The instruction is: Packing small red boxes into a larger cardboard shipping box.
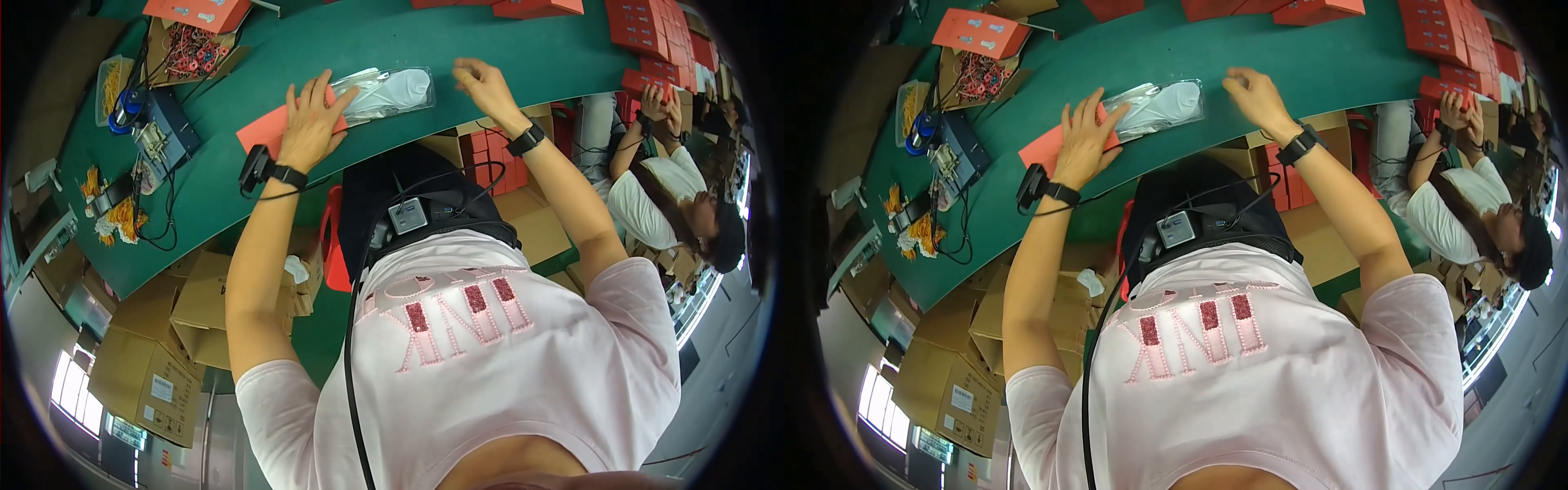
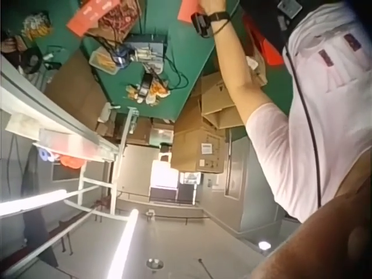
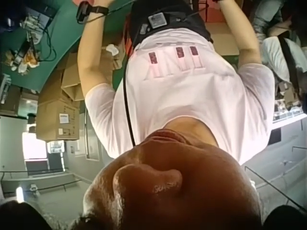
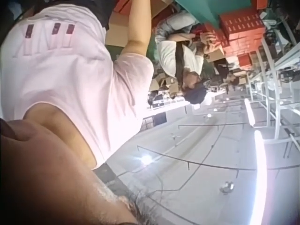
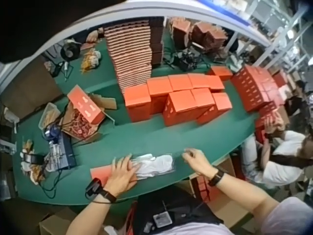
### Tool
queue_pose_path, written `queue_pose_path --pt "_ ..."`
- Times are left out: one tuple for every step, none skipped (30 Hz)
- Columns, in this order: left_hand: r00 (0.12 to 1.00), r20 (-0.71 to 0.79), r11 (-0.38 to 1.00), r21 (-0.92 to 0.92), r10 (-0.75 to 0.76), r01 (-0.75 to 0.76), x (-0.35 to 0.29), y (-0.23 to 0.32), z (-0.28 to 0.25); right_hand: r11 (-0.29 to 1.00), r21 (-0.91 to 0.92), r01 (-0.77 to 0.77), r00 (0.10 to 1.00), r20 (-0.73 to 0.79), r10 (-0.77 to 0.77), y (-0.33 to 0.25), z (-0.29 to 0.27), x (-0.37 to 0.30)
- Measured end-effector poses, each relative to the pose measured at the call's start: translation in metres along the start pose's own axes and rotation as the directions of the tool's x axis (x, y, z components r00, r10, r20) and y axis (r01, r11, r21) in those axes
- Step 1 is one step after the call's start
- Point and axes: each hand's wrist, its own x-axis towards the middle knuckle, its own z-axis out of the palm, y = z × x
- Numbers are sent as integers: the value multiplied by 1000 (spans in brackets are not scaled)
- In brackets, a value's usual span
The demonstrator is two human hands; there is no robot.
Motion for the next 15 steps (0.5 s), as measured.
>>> queue_pose_path --pt "1000 2 1000 3 13 -13 -5 -5 -3 898 250 -361 927 204 316 8 -1 -1" --pt "997 -72 999 -43 -12 9 -11 -7 -9 836 322 -444 887 288 360 3 2 -8" --pt "989 -144 995 -91 -40 27 -13 -9 -13 831 332 -446 888 281 364 2 9 -10" --pt "978 -137 986 -80 -156 146 -13 -10 -11 882 308 -358 922 268 280 4 20 -11" --pt "979 -138 988 -72 -148 139 -14 -13 -7 924 281 -259 947 260 187 3 31 -14" --pt "978 -91 980 -90 -187 179 -13 -16 0 978 210 -13 981 192 -29 0 44 -17" --pt "973 -45 970 -106 -225 219 -13 -20 5 989 144 14 984 175 -40 -4 54 -20" --pt "976 -47 973 -102 -213 207 -13 -17 3 997 75 35 987 153 -46 -15 61 -28" --pt "979 -148 978 -174 -138 112 -13 -11 -1 983 160 89 970 209 -121 -30 58 -34" --pt "965 -252 972 -236 -69 8 -13 -3 -4 957 33 288 932 221 -288 -45 56 -41" --pt "941 -329 953 -303 -82 -23 -11 10 -9 876 -101 472 864 251 -437 -63 53 -53" --pt "939 -336 953 -300 -71 -35 -12 20 -15 836 -267 479 876 200 -438 -86 54 -69" --pt "882 -441 913 -408 -166 -32 -13 27 -21 834 -277 477 878 187 -440 -108 44 -79" --pt "804 -528 860 -508 -273 -42 -12 31 -26 726 -398 561 821 154 -550 -132 31 -84" --pt "763 -559 804 -589 -326 -88 -13 31 -23 594 -515 618 745 141 -652 -154 20 -85"
